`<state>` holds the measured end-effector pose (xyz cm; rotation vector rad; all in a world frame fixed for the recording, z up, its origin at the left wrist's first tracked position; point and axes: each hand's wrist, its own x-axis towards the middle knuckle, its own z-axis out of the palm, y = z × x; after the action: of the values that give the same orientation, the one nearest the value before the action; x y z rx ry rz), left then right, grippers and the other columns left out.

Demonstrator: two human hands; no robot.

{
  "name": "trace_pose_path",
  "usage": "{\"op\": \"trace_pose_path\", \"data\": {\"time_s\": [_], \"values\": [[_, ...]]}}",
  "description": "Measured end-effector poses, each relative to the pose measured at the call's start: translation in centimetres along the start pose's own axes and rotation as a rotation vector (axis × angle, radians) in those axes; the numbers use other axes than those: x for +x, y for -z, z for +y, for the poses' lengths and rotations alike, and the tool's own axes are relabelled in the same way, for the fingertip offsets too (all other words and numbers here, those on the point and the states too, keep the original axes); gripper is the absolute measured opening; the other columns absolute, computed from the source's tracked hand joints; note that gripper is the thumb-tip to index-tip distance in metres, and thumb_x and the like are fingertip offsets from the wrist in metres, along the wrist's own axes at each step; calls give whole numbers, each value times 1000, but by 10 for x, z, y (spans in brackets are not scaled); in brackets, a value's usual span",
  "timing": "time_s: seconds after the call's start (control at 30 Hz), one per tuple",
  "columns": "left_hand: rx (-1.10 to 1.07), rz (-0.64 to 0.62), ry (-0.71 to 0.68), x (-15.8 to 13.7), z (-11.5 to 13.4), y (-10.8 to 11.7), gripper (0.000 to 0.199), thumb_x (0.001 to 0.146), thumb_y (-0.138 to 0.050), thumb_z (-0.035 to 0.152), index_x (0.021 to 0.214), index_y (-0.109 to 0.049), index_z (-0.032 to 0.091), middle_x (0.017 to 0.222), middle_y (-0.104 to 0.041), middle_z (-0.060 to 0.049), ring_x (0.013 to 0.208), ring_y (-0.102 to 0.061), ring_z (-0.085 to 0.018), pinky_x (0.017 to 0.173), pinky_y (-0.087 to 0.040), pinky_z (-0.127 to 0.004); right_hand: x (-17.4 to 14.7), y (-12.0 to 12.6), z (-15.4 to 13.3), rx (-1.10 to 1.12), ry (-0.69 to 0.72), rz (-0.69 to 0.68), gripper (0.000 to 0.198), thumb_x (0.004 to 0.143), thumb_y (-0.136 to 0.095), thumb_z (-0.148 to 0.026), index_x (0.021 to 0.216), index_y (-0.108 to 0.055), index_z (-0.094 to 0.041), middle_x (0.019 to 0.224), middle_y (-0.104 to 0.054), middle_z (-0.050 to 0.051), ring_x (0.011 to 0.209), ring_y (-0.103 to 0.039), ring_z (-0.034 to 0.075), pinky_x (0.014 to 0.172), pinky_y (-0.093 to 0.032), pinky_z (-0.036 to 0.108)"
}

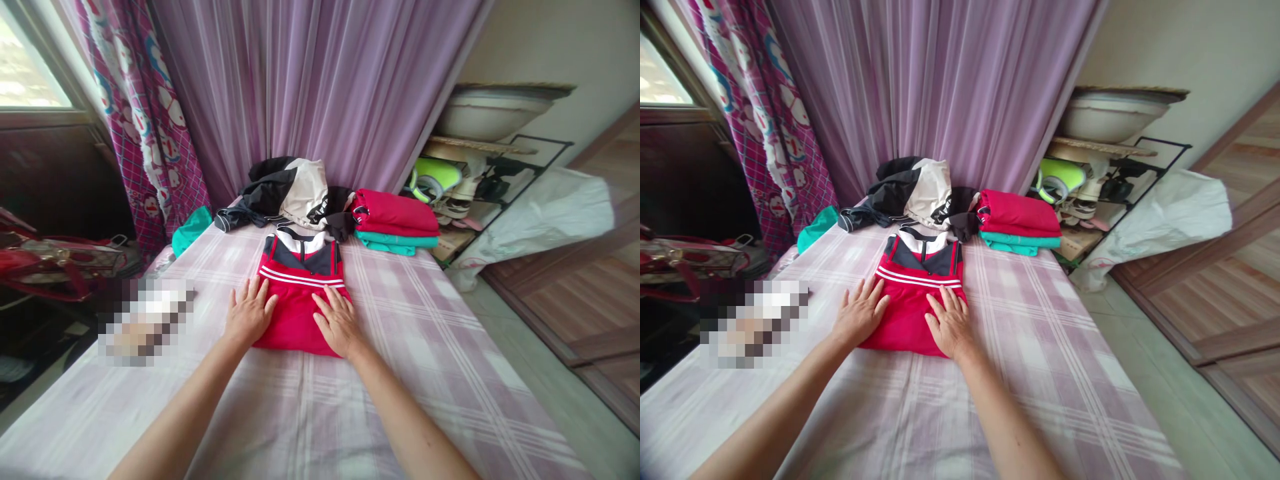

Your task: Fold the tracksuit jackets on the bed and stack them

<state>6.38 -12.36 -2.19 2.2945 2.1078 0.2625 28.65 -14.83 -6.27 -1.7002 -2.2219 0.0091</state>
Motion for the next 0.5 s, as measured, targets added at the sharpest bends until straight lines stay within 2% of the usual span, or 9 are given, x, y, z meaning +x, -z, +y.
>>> {"op": "trace_pose_path", "data": {"time_s": [0.03, 0.1, 0.17, 0.23, 0.33, 0.5], "values": [[15, 53, -21, -5, 11, 3, 58, 99, -34, 45, 149, -44, 17, 159, -33, -11, 149, -26, -33, 119, -23, -60, 0, -1, -1, -1, -4, 4, 48, 99, -42, -37, 146, -48, -31, 160, -32, 9, 146, -30, 26, 116, -28, 49], [9, 142, -152, -13, 39, 6, 57, 99, -35, 46, 146, -47, 15, 158, -36, -12, 149, -25, -31, 121, -20, -56, 0, -4, -2, 1, -8, 3, 48, 99, -41, -38, 147, -48, -30, 160, -33, 10, 147, -29, 27, 116, -28, 50], [-35, 130, -306, -16, 65, 2, 54, 100, -34, 44, 146, -48, 19, 157, -40, -8, 148, -30, -27, 122, -23, -52, 0, -6, -1, 6, -13, -7, 49, 100, -40, -37, 147, -46, -30, 159, -34, 10, 147, -29, 27, 115, -29, 50], [-61, 75, -326, -15, 78, -7, 52, 101, -32, 44, 145, -49, 22, 155, -43, -6, 146, -34, -26, 120, -27, -53, -1, -7, 1, 6, -14, -5, 48, 100, -40, -35, 147, -47, -30, 159, -36, 10, 146, -31, 26, 115, -30, 49], [-57, 58, -265, -9, 62, -21, 51, 101, -31, 44, 147, -45, 27, 156, -41, -4, 146, -35, -25, 118, -32, -53, -1, -6, 1, -2, 4, 27, 47, 98, -44, -33, 145, -51, -30, 158, -37, 10, 145, -33, 26, 116, -30, 48], [-60, 106, -308, -9, 2, -27, 57, 99, -36, 49, 150, -42, 22, 155, -42, -8, 145, -36, -28, 118, -33, -49, -1, 0, -1, 11, 14, 31, 48, 98, -46, -33, 145, -51, -28, 158, -37, 10, 145, -33, 26, 116, -30, 47]]}}
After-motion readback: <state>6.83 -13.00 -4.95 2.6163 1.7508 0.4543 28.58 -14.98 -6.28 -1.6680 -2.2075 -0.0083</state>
